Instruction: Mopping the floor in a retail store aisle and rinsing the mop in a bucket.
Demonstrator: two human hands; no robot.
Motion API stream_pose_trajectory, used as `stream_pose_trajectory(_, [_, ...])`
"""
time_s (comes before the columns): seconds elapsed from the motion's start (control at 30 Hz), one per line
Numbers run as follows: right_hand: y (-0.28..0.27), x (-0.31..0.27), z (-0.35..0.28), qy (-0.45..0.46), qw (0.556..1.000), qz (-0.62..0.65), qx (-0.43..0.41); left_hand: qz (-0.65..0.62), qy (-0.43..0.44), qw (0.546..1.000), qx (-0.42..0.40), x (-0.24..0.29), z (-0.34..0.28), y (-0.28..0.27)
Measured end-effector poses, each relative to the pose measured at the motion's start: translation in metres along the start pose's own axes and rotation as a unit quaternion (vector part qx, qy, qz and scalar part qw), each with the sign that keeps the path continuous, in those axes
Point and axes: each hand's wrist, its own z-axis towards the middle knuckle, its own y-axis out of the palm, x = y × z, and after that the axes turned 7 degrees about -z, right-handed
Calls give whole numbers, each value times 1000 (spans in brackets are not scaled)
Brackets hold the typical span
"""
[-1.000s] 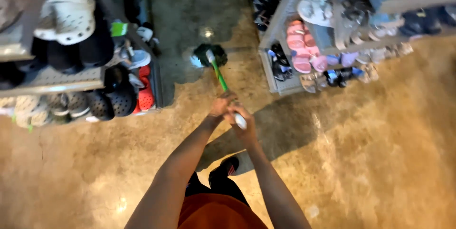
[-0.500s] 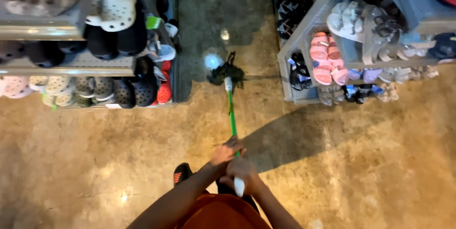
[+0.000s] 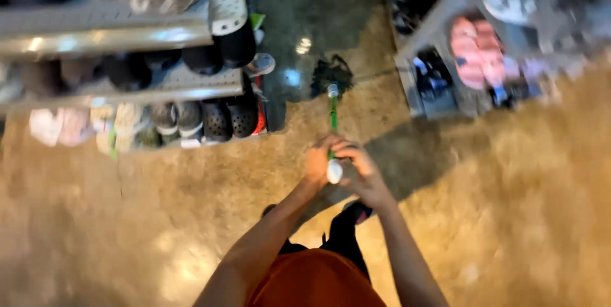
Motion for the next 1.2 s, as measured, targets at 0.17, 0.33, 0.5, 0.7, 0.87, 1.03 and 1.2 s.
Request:
stream_pose_trajectory(0.17, [52, 27, -18, 100, 990, 96, 41, -53, 104, 989, 85, 25, -48, -55])
stream_pose_trajectory(0.33, [118, 101, -7, 22, 989, -98, -105, -10, 159, 986, 49, 30, -72, -106])
stream_pose_trajectory(0.5, [163, 113, 9, 52, 977, 68, -193, 93, 218, 971, -21, 34, -61, -170])
stream_pose_trajectory(0.7, [162, 57, 3, 91, 985, -47, -141, 92, 201, 968, -121, 45, -55, -190])
stream_pose_trajectory(0.87, [111, 75, -74, 163, 966, -175, -100, 11, 194, 954, -228, 25, -74, -130])
stream_pose_trajectory(1.03, [60, 154, -160, 259, 947, -187, -29, -59, 140, 938, -313, -42, -117, -47])
stream_pose_trajectory(1.2, [89, 170, -184, 580, 803, 127, 48, -44, -10, 952, -303, -11, -159, -79])
